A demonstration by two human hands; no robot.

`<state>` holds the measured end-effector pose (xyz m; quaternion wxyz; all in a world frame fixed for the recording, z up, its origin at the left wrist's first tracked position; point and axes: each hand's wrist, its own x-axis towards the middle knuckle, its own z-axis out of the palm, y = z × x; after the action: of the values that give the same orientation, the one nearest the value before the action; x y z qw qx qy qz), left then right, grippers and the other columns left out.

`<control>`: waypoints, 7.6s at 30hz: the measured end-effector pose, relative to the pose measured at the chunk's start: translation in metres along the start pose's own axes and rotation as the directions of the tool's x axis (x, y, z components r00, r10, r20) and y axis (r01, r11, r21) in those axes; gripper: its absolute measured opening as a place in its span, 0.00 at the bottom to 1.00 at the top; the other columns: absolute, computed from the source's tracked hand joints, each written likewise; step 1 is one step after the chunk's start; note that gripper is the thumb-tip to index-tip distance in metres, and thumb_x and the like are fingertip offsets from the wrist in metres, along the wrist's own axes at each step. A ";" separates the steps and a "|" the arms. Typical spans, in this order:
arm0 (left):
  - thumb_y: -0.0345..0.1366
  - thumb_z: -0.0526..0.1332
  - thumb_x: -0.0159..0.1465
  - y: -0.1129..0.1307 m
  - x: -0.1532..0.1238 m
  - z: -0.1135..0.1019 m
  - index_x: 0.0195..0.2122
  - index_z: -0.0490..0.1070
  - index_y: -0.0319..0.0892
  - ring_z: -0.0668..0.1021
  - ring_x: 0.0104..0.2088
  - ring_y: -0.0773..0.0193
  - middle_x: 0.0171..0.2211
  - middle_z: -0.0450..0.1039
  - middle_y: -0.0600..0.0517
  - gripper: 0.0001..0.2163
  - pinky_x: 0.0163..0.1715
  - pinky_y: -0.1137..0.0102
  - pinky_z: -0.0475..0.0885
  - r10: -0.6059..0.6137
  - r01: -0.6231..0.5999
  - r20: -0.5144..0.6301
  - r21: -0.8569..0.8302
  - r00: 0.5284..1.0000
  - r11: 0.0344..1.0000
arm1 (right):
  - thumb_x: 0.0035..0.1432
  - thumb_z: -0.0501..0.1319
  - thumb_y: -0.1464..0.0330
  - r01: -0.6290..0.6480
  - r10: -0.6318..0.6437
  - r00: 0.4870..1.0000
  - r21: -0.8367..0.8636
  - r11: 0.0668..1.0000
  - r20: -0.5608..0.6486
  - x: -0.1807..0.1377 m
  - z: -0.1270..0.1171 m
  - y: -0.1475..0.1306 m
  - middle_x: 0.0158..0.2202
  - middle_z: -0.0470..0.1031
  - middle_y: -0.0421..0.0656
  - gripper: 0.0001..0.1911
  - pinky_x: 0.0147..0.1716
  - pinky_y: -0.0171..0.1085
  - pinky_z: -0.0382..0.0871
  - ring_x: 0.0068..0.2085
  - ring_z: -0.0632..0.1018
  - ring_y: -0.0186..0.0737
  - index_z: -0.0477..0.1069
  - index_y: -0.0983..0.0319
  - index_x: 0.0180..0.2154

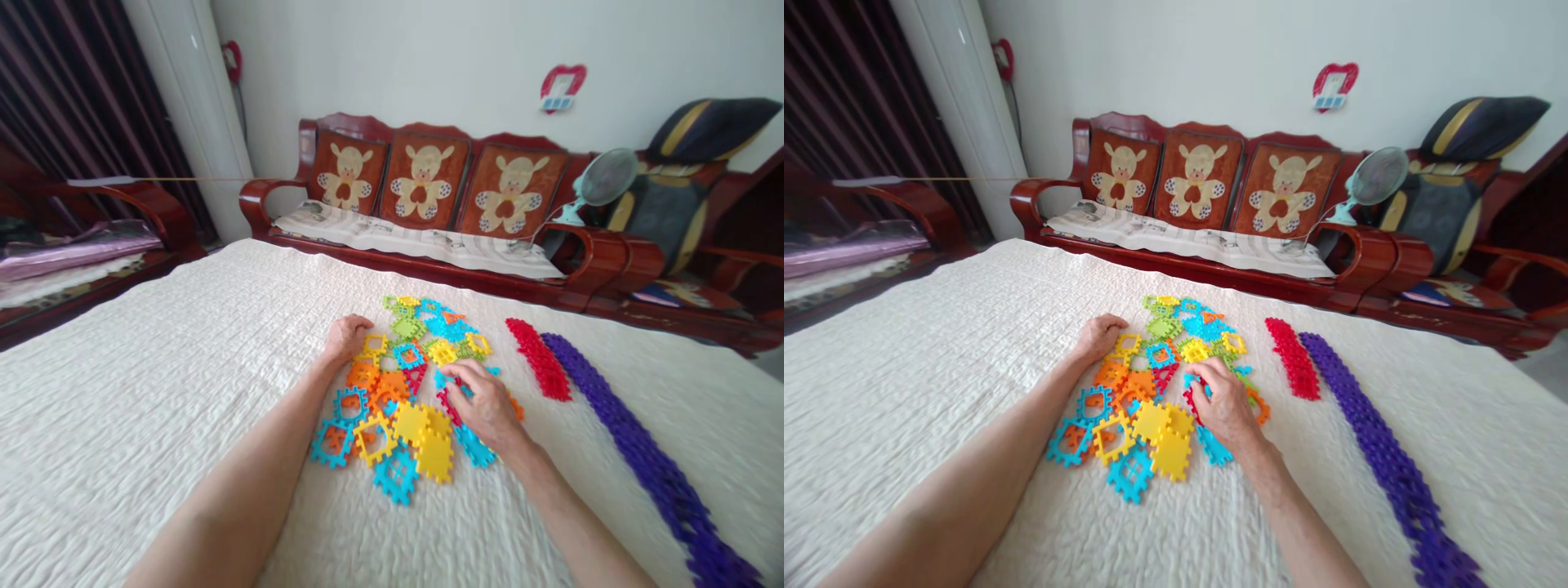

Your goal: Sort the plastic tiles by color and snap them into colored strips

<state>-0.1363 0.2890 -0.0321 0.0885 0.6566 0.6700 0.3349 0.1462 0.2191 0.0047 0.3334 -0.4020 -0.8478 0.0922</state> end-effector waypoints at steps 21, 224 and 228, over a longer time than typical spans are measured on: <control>0.29 0.49 0.55 -0.001 0.001 0.000 0.38 0.78 0.41 0.77 0.40 0.64 0.39 0.78 0.50 0.17 0.47 0.71 0.70 0.013 -0.013 -0.001 -0.004 1.000 1.000 | 0.58 0.54 0.67 0.036 -0.038 0.992 0.022 0.999 0.118 -0.010 -0.009 -0.019 0.43 0.73 0.44 0.08 0.48 0.40 0.65 0.46 0.72 0.39 0.71 0.59 0.38; 0.32 0.49 0.58 -0.005 -0.038 -0.011 0.37 0.78 0.41 0.75 0.40 0.60 0.39 0.76 0.48 0.17 0.46 0.67 0.68 0.015 -0.007 -0.030 0.252 0.999 0.968 | 0.48 0.58 0.61 -0.548 0.342 0.778 -0.304 0.779 -0.527 -0.063 -0.044 0.112 0.45 0.65 0.52 0.25 0.49 0.51 0.61 0.48 0.67 0.54 0.65 0.64 0.49; 0.31 0.49 0.58 -0.006 -0.037 -0.010 0.37 0.78 0.40 0.75 0.41 0.60 0.39 0.76 0.47 0.17 0.46 0.67 0.68 0.017 -0.009 -0.037 0.225 0.999 0.974 | 0.52 0.56 0.63 -0.406 0.233 0.827 -0.256 0.877 -0.513 -0.051 -0.042 0.092 0.47 0.67 0.51 0.20 0.51 0.49 0.61 0.49 0.68 0.50 0.66 0.63 0.47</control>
<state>-0.1424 0.2516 -0.0400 -0.0016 0.6601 0.7008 0.2704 0.2534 0.2378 -0.0274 0.4286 -0.6037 -0.6638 -0.1062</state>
